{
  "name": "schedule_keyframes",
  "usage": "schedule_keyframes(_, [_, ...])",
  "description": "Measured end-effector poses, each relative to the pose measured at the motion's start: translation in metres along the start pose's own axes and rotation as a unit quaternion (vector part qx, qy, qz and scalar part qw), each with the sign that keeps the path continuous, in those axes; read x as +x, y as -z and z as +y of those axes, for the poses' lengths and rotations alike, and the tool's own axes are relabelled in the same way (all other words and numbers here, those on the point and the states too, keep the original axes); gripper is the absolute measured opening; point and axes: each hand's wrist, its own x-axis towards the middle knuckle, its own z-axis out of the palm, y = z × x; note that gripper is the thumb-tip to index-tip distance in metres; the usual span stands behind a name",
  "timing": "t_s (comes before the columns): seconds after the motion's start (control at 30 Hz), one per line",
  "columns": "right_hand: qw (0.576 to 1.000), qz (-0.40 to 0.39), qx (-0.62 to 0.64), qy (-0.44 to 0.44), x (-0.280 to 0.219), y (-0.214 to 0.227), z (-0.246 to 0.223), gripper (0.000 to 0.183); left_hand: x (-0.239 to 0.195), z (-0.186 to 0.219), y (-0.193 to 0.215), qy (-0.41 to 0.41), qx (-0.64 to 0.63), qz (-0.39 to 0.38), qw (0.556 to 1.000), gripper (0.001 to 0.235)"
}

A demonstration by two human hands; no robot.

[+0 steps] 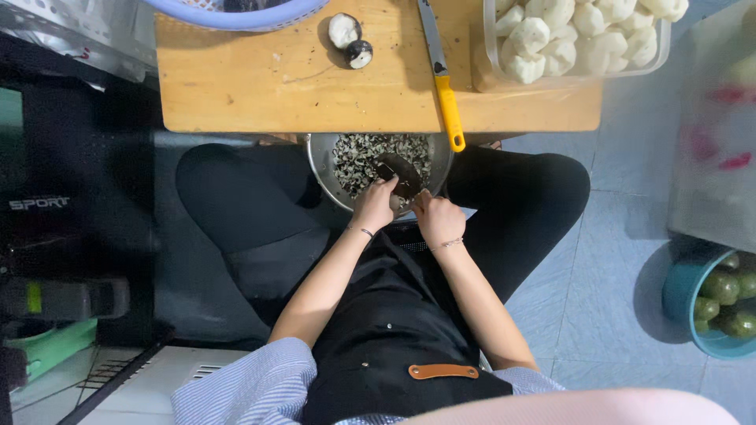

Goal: The person sits cross-legged on the floor and peels small white round vegetables using a small knife and a curved peeler. The person scrapes the peeled skins into a metal bowl placed between their legs.

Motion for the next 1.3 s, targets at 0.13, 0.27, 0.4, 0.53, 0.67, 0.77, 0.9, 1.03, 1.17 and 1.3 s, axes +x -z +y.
schedule_keyframes(0.13, [1.0,-0.005,0.01,0.012,-0.002,0.003,-0.002,0.034,0.007,-0.012,-0.011,-0.011,-0.044,0.006,0.999,0.06])
schedule_keyframes(0.27, [1.0,-0.013,0.017,0.011,-0.002,0.011,-0.001,0.036,-0.015,0.013,0.014,-0.019,-0.083,0.004,0.996,0.058])
schedule_keyframes(0.4, [0.999,-0.018,0.027,-0.003,0.0,0.01,0.001,0.039,0.0,-0.003,-0.008,-0.047,-0.085,0.055,0.994,0.038])
schedule_keyframes(0.53, [1.0,-0.015,0.017,-0.005,0.001,0.017,0.0,0.039,-0.007,0.01,0.011,-0.064,-0.087,0.058,0.992,0.042])
schedule_keyframes(0.67, [0.999,-0.022,0.037,-0.014,0.001,0.017,-0.001,0.039,-0.024,0.031,0.032,-0.057,-0.011,-0.015,0.998,0.047])
schedule_keyframes(0.77, [0.998,-0.041,0.035,-0.031,0.002,0.017,-0.002,0.042,0.001,-0.009,-0.002,-0.016,0.077,-0.025,0.997,0.053])
schedule_keyframes(0.9, [0.995,-0.067,0.047,-0.051,0.003,0.025,-0.002,0.038,0.012,-0.032,-0.02,0.044,0.116,0.003,0.992,0.077])
schedule_keyframes(1.03, [0.996,-0.066,0.044,-0.047,0.001,0.025,-0.004,0.042,-0.013,0.013,0.016,0.027,0.063,-0.007,0.998,0.098])
schedule_keyframes(1.17, [0.998,-0.05,0.023,-0.019,0.002,0.023,-0.006,0.041,-0.003,0.0,0.005,0.029,0.106,-0.048,0.993,0.089])
schedule_keyframes(1.3, [0.999,-0.044,0.011,-0.009,0.0,0.017,-0.001,0.041,0.0,-0.003,0.004,0.023,0.089,-0.052,0.994,0.074])
